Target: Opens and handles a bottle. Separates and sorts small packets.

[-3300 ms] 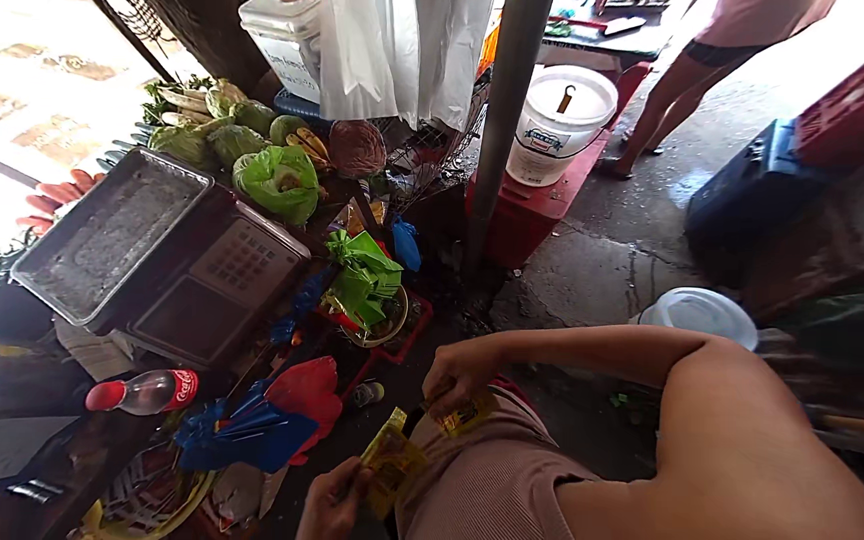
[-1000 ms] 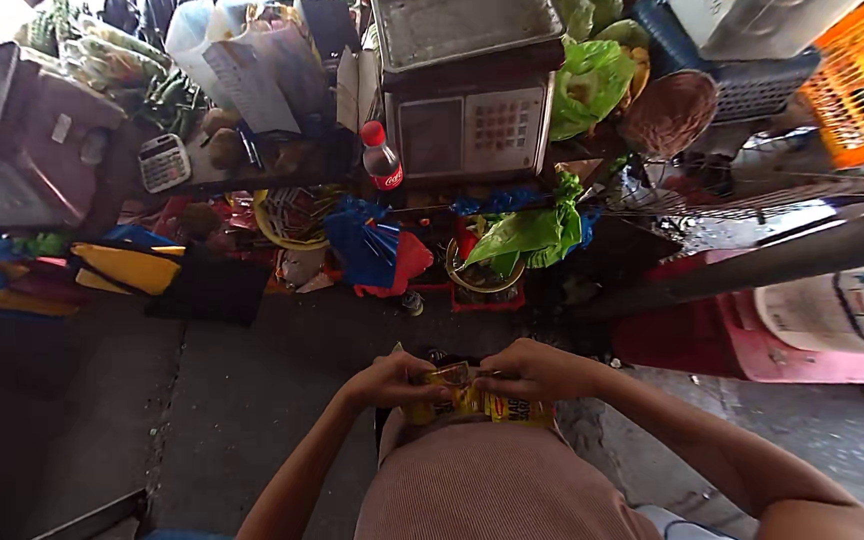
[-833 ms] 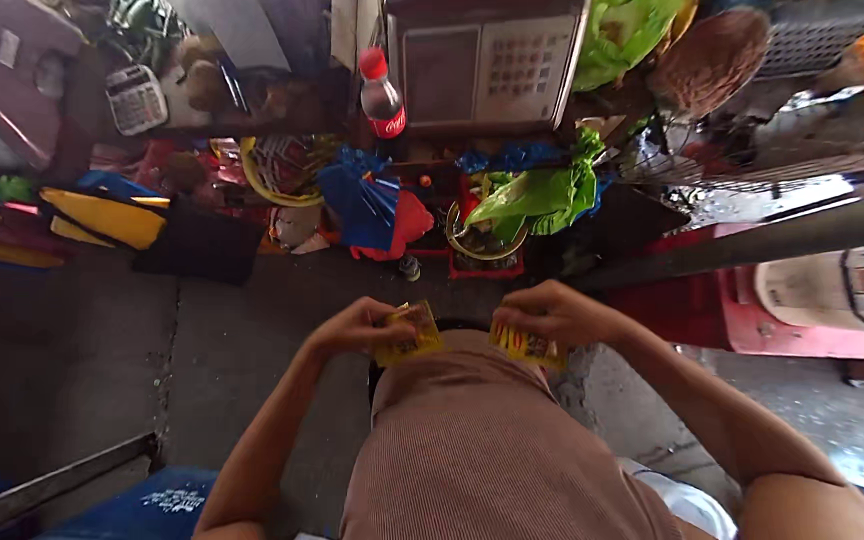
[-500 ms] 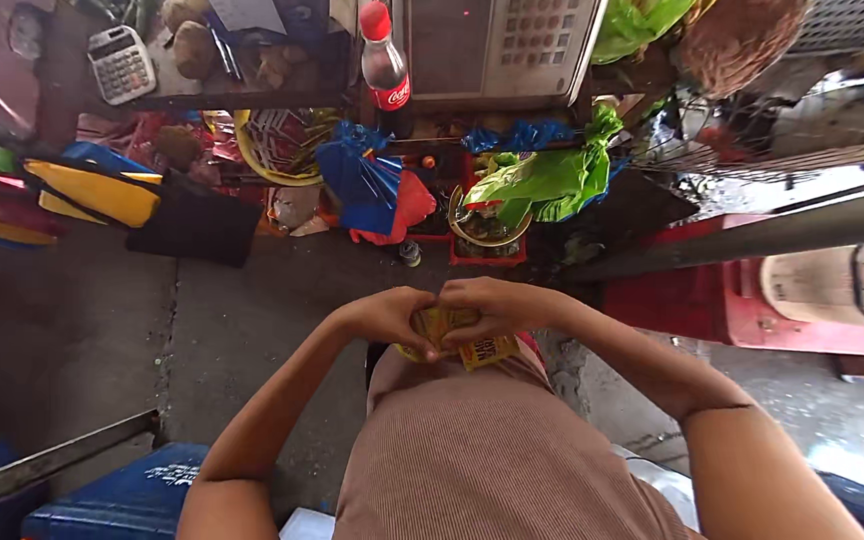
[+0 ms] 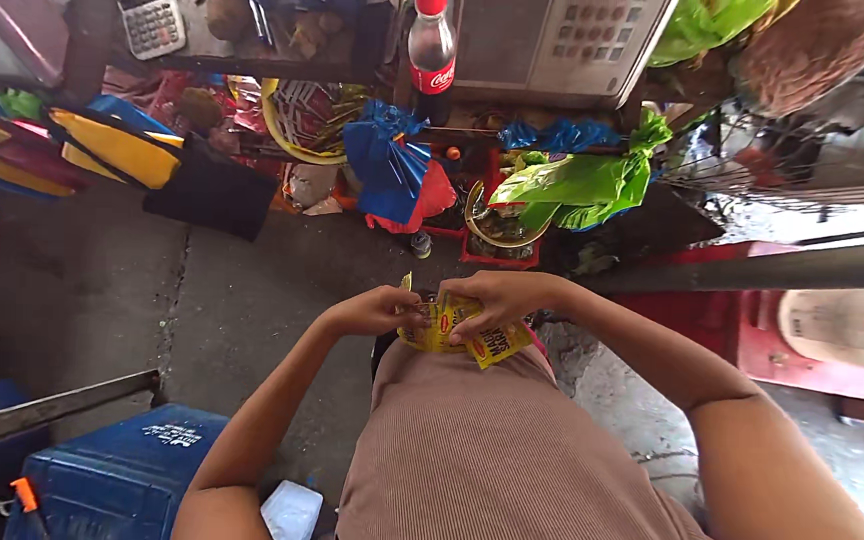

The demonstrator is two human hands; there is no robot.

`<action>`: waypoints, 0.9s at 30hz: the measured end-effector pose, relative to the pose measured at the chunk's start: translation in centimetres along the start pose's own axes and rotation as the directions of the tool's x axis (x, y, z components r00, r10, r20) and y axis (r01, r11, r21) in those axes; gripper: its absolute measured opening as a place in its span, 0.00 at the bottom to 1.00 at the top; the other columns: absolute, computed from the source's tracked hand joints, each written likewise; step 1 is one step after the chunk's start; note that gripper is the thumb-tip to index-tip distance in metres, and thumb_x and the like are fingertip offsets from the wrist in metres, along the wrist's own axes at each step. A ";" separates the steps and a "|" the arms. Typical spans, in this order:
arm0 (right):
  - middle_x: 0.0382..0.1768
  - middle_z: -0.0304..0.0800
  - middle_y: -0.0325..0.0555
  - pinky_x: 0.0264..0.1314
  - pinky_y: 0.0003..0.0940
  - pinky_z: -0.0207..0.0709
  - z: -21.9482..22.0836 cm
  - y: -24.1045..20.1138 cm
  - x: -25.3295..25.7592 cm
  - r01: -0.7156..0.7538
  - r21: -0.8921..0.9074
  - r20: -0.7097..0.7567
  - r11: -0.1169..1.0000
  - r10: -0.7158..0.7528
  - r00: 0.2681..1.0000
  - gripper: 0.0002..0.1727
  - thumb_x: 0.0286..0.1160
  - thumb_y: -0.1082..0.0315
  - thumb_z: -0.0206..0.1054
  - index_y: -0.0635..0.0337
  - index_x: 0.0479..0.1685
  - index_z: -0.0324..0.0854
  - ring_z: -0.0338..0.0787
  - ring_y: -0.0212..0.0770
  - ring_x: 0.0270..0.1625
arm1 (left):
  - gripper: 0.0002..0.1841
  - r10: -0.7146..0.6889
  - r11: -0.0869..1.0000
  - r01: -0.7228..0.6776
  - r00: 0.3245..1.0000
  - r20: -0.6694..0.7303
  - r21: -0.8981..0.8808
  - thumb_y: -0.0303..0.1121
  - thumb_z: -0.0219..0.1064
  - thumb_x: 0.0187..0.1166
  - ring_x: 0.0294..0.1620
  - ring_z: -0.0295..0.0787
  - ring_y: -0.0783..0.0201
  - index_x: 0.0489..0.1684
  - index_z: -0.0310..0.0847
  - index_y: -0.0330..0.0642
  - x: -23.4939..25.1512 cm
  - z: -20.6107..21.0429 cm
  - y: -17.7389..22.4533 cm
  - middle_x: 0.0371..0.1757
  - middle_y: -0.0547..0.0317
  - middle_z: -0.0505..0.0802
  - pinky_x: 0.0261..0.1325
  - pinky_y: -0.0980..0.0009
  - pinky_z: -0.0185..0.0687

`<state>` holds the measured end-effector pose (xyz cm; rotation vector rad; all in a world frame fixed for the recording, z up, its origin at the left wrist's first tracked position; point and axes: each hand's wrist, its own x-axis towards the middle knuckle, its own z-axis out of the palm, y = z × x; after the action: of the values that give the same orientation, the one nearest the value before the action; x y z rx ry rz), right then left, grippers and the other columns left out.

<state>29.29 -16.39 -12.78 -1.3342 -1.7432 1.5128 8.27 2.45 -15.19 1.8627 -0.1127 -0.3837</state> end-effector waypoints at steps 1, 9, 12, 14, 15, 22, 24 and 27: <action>0.38 0.89 0.42 0.43 0.24 0.84 0.1 0.2 0.2 0.008 0.016 0.017 1.000 -0.008 1.000 0.31 0.76 0.44 0.72 0.63 0.61 0.76 0.89 0.25 0.39 | 0.15 0.007 1.000 -0.008 1.000 -0.025 -0.026 0.37 0.62 0.87 0.50 0.86 0.78 0.49 0.87 0.31 0.0 0.2 0.1 0.46 0.56 0.92 0.59 0.76 0.81; 0.24 0.77 0.34 0.29 0.18 0.70 0.5 0.0 0.5 -0.022 0.108 0.038 0.994 0.018 0.999 0.25 0.94 0.48 0.51 0.61 0.49 0.84 0.74 0.20 0.24 | 0.17 -0.016 0.990 0.023 0.998 -0.053 0.138 0.40 0.59 0.90 0.40 0.84 0.71 0.44 0.87 0.34 0.4 0.3 2.8 0.35 0.57 0.90 0.51 0.67 0.78; 0.27 0.83 0.37 0.34 0.17 0.73 0.5 0.5 -0.8 0.108 0.021 -0.059 0.994 -0.107 0.993 0.23 0.94 0.54 0.53 0.63 0.46 0.86 0.78 0.19 0.28 | 0.20 -0.019 0.977 0.057 0.983 -0.180 0.206 0.43 0.53 0.93 0.37 0.82 0.69 0.41 0.87 0.39 0.1 1.7 3.8 0.31 0.59 0.87 0.47 0.64 0.76; 0.24 0.80 0.37 0.30 0.17 0.71 0.9 0.5 -2.0 0.157 -0.042 -0.126 0.987 -0.161 0.979 0.21 0.95 0.56 0.53 0.63 0.41 0.85 0.77 0.21 0.26 | 0.20 0.027 0.959 0.062 0.952 -0.304 0.277 0.41 0.53 0.93 0.36 0.84 0.65 0.39 0.87 0.40 0.4 3.5 4.4 0.29 0.59 0.87 0.47 0.61 0.77; 0.23 0.79 0.38 0.30 0.18 0.70 1.2 0.5 -2.6 0.175 -0.066 -0.159 0.982 -0.184 0.970 0.21 0.94 0.58 0.54 0.63 0.40 0.84 0.76 0.22 0.25 | 0.19 0.062 0.953 0.050 0.934 -0.352 0.299 0.41 0.53 0.93 0.36 0.84 0.63 0.39 0.87 0.40 0.6 4.5 4.5 0.29 0.58 0.87 0.47 0.59 0.75; 0.21 0.75 0.42 0.28 0.21 0.70 4.9 1.8 -5.4 0.228 -0.033 -0.327 0.973 -0.226 0.918 0.19 0.95 0.61 0.53 0.66 0.37 0.79 0.75 0.27 0.23 | 0.16 0.291 0.912 -0.112 0.857 -0.427 0.396 0.33 0.54 0.92 0.33 0.84 0.61 0.34 0.84 0.37 2.1 8.3 3.5 0.27 0.54 0.87 0.43 0.66 0.75; 0.22 0.77 0.39 0.31 0.16 0.71 5.8 2.2 -6.1 0.231 0.016 -0.410 0.973 -0.205 0.889 0.19 0.95 0.62 0.53 0.66 0.39 0.80 0.76 0.21 0.26 | 0.16 0.294 0.912 -0.098 0.832 -0.470 0.398 0.32 0.55 0.91 0.33 0.85 0.60 0.34 0.85 0.35 1.9 8.7 3.2 0.28 0.53 0.88 0.43 0.65 0.78; 0.25 0.81 0.37 0.35 0.14 0.75 6.4 2.8 -7.4 0.194 0.065 -0.506 0.979 -0.135 0.852 0.18 0.95 0.62 0.53 0.66 0.40 0.81 0.80 0.17 0.29 | 0.16 0.123 0.958 0.025 0.865 -0.486 0.286 0.32 0.55 0.90 0.36 0.86 0.64 0.36 0.87 0.34 0.7 7.7 3.2 0.30 0.54 0.88 0.47 0.66 0.82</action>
<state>28.04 -26.12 -15.44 -1.3303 -1.3750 1.0316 6.86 -5.74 -14.45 2.1815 0.1479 0.1747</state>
